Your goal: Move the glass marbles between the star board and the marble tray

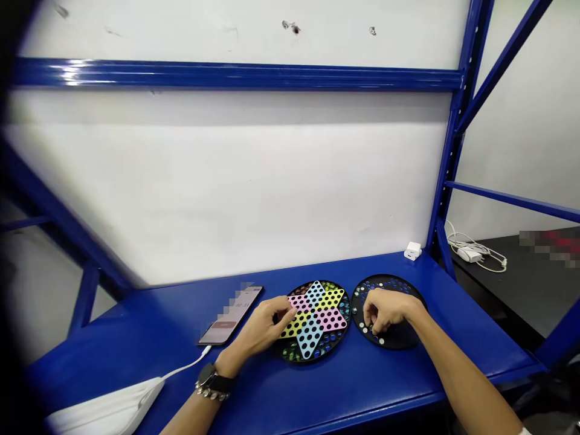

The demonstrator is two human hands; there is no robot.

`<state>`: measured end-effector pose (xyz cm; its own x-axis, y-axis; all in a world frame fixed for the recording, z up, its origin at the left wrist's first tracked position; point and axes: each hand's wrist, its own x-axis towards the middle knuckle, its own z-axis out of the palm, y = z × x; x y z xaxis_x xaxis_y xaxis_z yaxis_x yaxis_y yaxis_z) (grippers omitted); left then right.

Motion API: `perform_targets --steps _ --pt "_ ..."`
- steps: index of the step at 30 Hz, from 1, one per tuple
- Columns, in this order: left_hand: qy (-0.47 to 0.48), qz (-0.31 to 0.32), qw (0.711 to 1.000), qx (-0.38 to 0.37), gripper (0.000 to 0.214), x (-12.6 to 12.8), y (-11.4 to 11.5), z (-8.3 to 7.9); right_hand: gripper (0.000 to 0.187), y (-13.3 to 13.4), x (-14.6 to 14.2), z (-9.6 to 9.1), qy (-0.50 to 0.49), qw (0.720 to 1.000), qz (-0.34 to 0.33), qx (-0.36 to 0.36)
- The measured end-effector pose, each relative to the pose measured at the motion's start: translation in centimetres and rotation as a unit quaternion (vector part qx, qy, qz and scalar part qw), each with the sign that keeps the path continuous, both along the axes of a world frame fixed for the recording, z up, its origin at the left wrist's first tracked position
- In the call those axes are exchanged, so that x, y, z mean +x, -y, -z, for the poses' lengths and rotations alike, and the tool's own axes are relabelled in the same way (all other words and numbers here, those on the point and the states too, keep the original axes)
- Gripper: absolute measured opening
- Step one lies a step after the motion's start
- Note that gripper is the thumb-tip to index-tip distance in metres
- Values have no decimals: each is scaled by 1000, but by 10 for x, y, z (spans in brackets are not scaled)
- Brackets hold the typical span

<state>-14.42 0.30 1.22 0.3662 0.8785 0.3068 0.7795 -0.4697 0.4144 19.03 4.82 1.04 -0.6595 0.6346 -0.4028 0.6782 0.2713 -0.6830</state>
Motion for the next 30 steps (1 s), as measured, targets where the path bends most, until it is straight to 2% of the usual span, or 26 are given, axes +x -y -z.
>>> perform_targets --steps 3,5,7,9,11,13,16,20,24,27,30 --pt "3 -14 999 33 40 -2 0 0 21 -3 -6 -9 -70 997 2 29" --pt "11 -21 998 52 41 -5 -1 0 24 -4 -23 -18 -120 992 -16 33" --pt "24 -28 997 66 42 -8 -2 1 26 -4 -51 -25 -158 985 -48 43" --pt "36 -36 996 77 44 -11 -2 1 23 -2 -88 -27 -179 977 -83 84" --pt "44 -45 995 83 45 -13 -2 0 18 2 -126 -25 -160 969 -112 150" --pt "44 -50 994 86 46 -15 -1 -2 13 10 -156 -21 -116 956 -171 208" --pt "42 -48 994 90 46 -15 -1 -3 12 24 -180 -15 -24 925 -216 313" --pt "32 -45 993 102 45 -13 -1 -1 18 42 -182 -9 10 896 -194 400" --pt "25 -41 993 105 43 -11 -1 -1 23 48 -173 -9 -41 902 -188 387" --pt "28 -37 994 99 44 -11 0 -2 23 36 -152 -14 -57 919 -109 374" --pt "32 -34 994 95 43 -10 1 -2 26 10 -107 -18 -41 935 17 352"
